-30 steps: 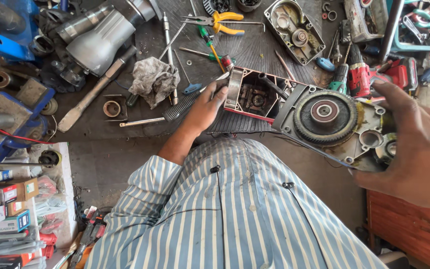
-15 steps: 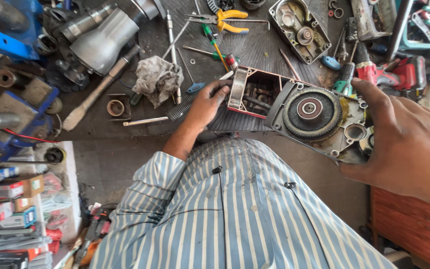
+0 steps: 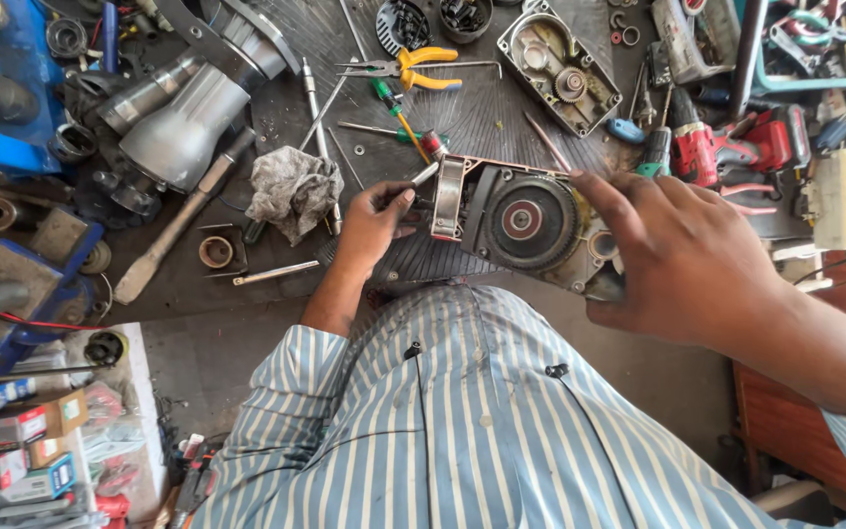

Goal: The person assembles a red power tool by inserting a fan into the housing, tapping it with a hammer, and joining the two halves of the casing. They then use pliers and a screwdriver to secure internal components and fasten the outer shell.

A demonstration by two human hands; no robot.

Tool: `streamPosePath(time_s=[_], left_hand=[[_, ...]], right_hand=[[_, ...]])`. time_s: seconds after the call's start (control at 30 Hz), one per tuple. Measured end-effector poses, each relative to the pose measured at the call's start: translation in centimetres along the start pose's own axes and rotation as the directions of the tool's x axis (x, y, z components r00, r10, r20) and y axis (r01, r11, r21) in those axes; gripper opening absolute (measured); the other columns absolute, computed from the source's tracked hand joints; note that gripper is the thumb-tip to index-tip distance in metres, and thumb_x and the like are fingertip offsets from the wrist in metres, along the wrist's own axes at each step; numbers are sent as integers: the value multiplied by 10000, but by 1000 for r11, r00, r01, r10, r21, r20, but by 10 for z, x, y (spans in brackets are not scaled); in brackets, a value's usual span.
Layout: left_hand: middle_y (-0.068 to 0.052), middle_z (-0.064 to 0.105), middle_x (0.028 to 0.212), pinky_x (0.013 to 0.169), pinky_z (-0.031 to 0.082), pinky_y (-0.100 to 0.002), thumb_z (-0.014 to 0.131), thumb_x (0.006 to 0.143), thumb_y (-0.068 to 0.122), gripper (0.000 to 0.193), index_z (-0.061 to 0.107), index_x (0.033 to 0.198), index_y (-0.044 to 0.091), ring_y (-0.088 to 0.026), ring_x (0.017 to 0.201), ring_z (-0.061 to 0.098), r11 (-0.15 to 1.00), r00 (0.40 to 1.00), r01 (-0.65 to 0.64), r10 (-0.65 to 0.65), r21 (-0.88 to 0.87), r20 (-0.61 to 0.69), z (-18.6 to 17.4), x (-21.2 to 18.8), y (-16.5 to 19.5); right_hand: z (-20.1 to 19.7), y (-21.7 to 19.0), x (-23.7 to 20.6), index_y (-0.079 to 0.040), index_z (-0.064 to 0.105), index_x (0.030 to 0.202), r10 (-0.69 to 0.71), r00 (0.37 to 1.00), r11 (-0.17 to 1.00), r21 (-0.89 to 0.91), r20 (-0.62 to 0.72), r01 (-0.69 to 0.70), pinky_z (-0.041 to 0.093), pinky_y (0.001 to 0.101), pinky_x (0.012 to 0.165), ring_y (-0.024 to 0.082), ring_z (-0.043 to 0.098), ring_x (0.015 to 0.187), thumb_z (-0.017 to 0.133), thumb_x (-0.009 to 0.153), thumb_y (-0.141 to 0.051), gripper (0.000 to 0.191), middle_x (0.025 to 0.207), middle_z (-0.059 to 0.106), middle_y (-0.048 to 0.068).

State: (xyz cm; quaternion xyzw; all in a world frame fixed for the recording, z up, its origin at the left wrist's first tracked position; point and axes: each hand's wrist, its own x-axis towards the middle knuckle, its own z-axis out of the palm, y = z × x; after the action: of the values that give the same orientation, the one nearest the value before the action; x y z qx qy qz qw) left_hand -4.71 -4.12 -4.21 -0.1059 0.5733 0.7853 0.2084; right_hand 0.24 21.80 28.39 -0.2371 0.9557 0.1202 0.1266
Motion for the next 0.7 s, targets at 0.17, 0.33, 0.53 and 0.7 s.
streamPosePath(time_s=[0.17,0.33,0.53,0.7], left_hand=[[-92,732,1085,771,640,-355,669,984,206,299,678,1234,42,-228,910,751,954,991,-85,111,289,-75,-1,-12,31],[-164,619,1413,1140,474,-481,722,979,434,577,583,1409,75,-373,1332,601,363,748,-539,622,760,234,13,-52,95],[-191,524,1453,1144,385,-542,932,505,611,1361,283,1567,59,-411,1360,521,-28,462,-847,455,531,761,68,-41,156],[-165,557,1333,1047,470,-513,976,482,399,1330,298,1590,111,-394,1219,590,27,538,-837,225,547,812,95,-22,170]], right_hand=[[9,-2,22,-143,382,1580,-3,999,998,59,35,1,538,448,816,328,636,947,912,513,-522,1250,994,620,143],[20,4,37,-85,437,1466,-100,982,984,130,-161,122,531,463,825,349,644,972,893,491,-473,1144,1137,639,156],[42,22,46,8,444,1408,-212,909,930,213,-359,301,519,481,856,380,639,994,885,589,-533,1077,1163,631,192],[54,37,48,12,445,1400,-199,897,894,303,-396,332,521,486,908,386,644,1044,901,593,-503,1059,1179,627,195]])
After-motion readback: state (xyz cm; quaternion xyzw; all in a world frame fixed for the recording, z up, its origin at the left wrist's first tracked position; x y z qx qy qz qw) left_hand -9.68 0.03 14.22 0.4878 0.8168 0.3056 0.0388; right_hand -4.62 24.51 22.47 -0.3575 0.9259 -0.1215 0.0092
